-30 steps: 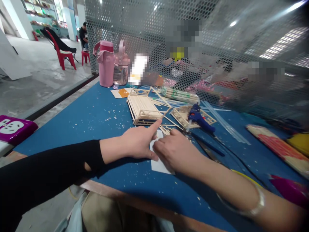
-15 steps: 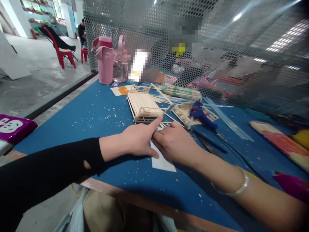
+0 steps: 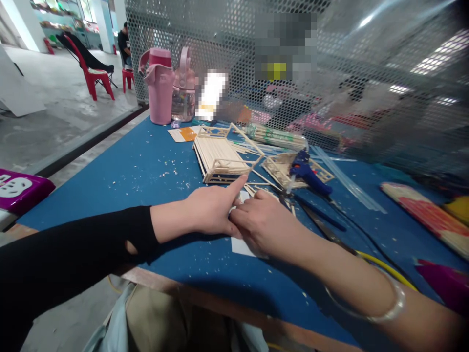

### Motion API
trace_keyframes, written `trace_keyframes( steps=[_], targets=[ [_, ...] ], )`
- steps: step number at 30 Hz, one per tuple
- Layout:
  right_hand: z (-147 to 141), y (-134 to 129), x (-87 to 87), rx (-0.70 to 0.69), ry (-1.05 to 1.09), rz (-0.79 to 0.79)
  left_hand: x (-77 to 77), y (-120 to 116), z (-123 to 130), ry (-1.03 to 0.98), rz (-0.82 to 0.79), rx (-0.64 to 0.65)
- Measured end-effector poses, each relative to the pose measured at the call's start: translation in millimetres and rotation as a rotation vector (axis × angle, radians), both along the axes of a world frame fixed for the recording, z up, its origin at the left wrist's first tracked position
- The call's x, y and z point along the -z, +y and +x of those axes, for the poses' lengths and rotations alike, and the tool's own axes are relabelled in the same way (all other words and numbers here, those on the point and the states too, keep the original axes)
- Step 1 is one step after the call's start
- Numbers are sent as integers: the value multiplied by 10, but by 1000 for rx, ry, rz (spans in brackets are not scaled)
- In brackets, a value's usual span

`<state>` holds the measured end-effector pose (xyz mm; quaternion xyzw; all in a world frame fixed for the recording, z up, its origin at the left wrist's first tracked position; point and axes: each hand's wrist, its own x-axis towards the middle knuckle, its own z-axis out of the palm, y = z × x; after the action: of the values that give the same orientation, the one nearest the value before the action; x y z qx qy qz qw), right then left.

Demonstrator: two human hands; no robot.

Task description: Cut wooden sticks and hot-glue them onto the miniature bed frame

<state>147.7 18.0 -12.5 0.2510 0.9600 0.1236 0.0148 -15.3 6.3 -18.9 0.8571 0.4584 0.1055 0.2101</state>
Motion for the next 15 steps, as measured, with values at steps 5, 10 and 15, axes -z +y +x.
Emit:
trace_keyframes(
  steps=[5,10,15],
  targets=[
    [45,20,21,152,160,-103,27,-8,-16,5,40,-4],
    [190,-72,-3,310,679,-534,77,-4,-64,-51,91,31],
    [255,-124,-32,333,889,-736,58,-5,-68,-328,160,19]
  ],
)
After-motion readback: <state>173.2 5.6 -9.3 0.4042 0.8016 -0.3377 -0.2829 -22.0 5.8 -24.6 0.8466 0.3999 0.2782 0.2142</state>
